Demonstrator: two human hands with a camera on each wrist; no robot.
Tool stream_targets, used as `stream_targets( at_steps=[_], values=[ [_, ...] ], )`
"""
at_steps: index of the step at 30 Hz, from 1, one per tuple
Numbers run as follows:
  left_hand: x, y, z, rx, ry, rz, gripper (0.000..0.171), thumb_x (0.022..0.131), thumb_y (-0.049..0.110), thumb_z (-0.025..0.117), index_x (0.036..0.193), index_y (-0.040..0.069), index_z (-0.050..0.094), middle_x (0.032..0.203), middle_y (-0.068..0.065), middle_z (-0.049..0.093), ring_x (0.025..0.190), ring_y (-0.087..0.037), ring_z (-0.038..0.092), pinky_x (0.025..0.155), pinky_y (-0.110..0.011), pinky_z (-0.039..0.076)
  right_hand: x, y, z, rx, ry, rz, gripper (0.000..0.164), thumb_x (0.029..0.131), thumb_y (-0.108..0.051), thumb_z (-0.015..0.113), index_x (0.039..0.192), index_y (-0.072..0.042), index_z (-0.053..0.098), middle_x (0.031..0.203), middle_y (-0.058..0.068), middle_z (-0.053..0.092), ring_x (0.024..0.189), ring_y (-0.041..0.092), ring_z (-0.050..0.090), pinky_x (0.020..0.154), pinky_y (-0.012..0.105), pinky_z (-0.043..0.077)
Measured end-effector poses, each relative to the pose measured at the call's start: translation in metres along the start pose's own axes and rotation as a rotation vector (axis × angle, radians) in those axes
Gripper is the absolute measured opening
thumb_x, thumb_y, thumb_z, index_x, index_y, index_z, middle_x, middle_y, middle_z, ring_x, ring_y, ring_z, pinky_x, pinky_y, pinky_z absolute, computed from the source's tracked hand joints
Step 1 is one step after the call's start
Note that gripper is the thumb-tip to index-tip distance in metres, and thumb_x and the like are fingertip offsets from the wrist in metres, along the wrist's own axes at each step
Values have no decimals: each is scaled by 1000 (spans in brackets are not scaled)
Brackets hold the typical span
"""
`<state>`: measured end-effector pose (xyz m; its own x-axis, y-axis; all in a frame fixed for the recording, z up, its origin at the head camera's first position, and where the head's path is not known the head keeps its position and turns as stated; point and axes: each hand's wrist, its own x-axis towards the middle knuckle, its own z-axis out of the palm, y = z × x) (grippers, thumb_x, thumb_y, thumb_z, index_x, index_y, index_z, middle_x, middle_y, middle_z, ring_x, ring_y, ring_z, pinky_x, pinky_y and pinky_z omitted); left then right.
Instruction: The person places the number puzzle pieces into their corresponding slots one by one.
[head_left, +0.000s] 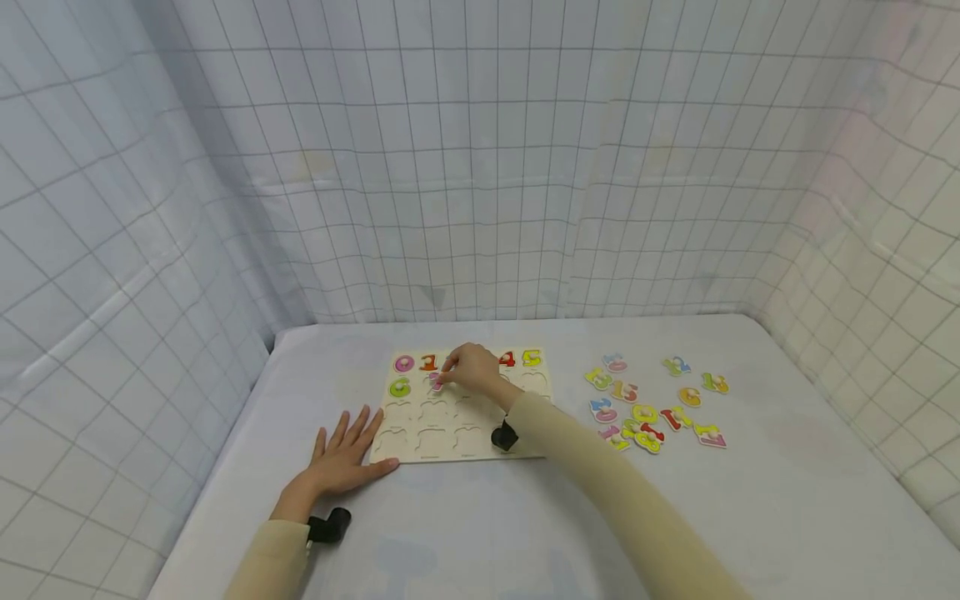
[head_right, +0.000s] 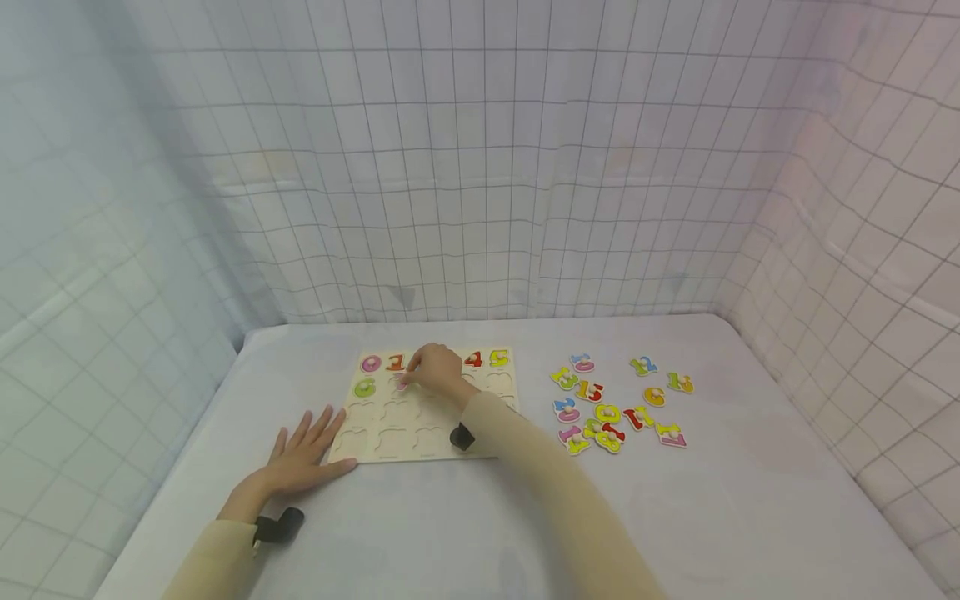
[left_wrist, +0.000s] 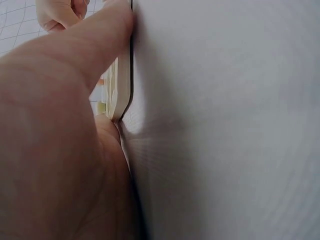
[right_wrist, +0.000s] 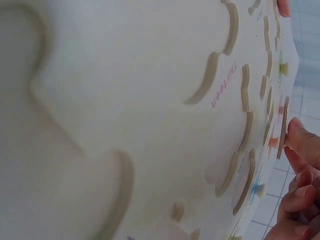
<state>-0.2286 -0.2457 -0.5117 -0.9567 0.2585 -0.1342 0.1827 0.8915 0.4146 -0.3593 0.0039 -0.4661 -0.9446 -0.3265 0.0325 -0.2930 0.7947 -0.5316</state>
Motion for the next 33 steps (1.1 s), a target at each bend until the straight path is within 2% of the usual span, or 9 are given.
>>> stream_targets(
  at_steps=[7, 10, 14, 19, 25, 33],
  values=[
    [-3, 5, -3, -16, -7, -3, 98, 82, 71, 50, 154, 14, 15, 158, -14, 3, 141, -38, -11, 101, -61, -19, 6, -1, 10, 4, -3, 26, 19, 78, -41, 78, 78, -23, 73, 78, -12, 63, 61, 8, 53, 49, 24, 42],
    [-6, 9, -7, -32, -12, -5, 98, 82, 70, 51, 153, 12, 16, 157, -16, 4, 140, -39, -10, 101, -61, -18, 5, 0, 12, 23, -14, 21, 17, 78, -40, 77, 78, -23, 73, 80, -12, 64, 62, 9, 53, 50, 25, 43],
    [-5, 8, -6, -15, -13, -9, 98, 83, 71, 49, 154, 14, 14, 158, -14, 3, 141, -38, -11, 101, -61, -19, 7, -1, 14, 22, -23, 0, 16, 79, -40, 77, 78, -25, 73, 83, -12, 64, 62, 8, 54, 52, 26, 42],
    [-5, 5, -5, -30, -4, 10, 97, 83, 72, 47, 154, 16, 12, 158, -14, 1, 140, -37, -13, 100, -61, -20, 9, -2, 15, 7, -36, -3, 17, 79, -41, 76, 77, -25, 73, 76, -14, 62, 57, 8, 53, 49, 26, 40],
    [-7, 8, -8, -47, 2, 23, 97, 83, 71, 48, 154, 16, 13, 158, -15, 2, 140, -37, -14, 99, -61, -21, 9, -2, 16, -16, -33, -3, 18, 80, -41, 75, 81, -23, 74, 83, -13, 64, 61, 7, 52, 51, 25, 40],
    [-7, 13, -12, -34, -15, -7, 97, 83, 68, 53, 153, 11, 16, 157, -16, 4, 140, -40, -11, 101, -62, -18, 6, -2, 14, -17, -44, -4, 17, 81, -38, 75, 87, -22, 75, 91, -10, 66, 70, 7, 54, 58, 26, 40]
  ],
)
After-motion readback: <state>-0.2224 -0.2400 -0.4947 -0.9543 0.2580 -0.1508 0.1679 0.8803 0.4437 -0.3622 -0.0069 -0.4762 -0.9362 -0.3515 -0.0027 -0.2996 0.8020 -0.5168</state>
